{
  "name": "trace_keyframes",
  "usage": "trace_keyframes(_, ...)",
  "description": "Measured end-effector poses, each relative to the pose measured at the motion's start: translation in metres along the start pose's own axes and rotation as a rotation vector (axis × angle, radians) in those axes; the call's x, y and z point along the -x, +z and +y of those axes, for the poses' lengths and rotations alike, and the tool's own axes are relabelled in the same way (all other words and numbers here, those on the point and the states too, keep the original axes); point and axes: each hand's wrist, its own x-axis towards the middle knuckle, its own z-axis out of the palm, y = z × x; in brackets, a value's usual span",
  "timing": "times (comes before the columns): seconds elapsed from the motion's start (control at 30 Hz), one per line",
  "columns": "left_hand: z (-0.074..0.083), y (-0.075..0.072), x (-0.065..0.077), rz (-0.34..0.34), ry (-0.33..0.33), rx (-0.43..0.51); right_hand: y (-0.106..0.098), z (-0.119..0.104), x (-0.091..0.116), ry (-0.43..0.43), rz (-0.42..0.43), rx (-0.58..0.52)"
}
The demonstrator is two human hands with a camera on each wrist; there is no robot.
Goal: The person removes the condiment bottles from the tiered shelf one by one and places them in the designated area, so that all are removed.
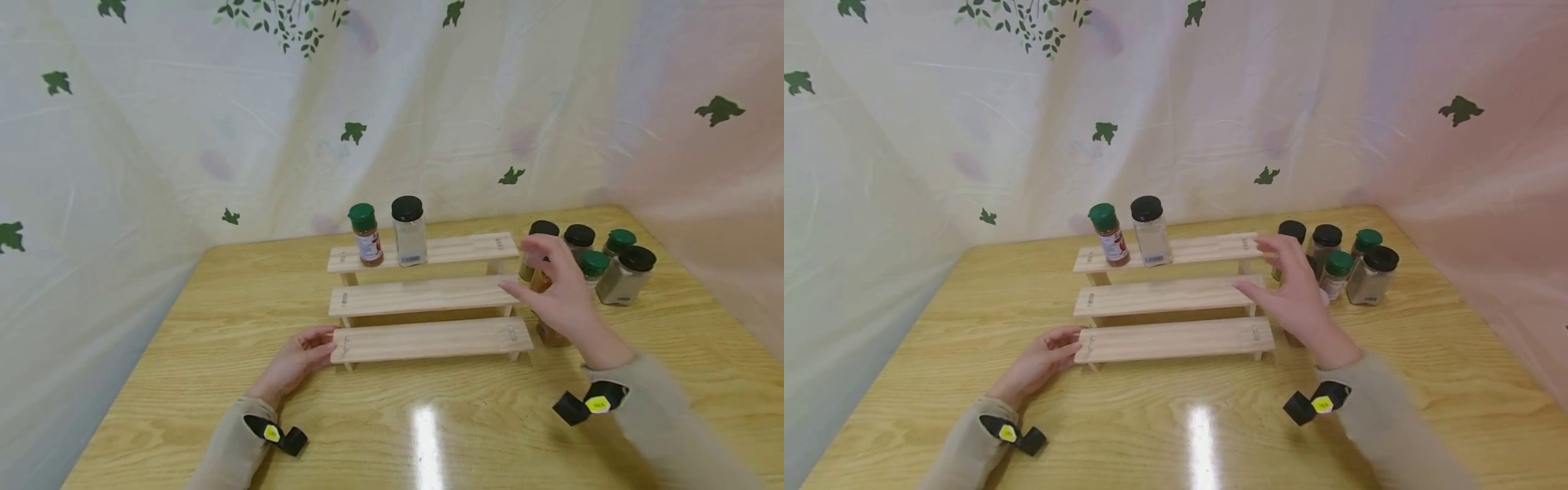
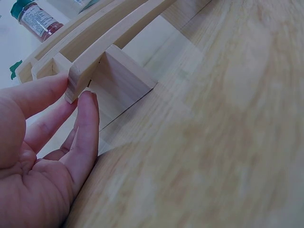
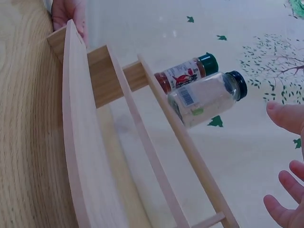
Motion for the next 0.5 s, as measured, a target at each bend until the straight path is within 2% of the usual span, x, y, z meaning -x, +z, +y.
trace_keyframes(0.2,0.001,0.001,0.000,0.009,-0.010,-0.016,0.016,-0.007,-0.012,0.044,-0.058,-0.056)
trace_keyframes(0.3,0.002,0.002,0.000,0.016,-0.013,-0.018,0.023,-0.012,-0.017,0.094,-0.075,-0.085)
trace_keyframes(0.5,0.001,0.001,0.000,0.009,-0.004,-0.023,0.039,-0.016,-0.030,0.104,-0.094,-0.099)
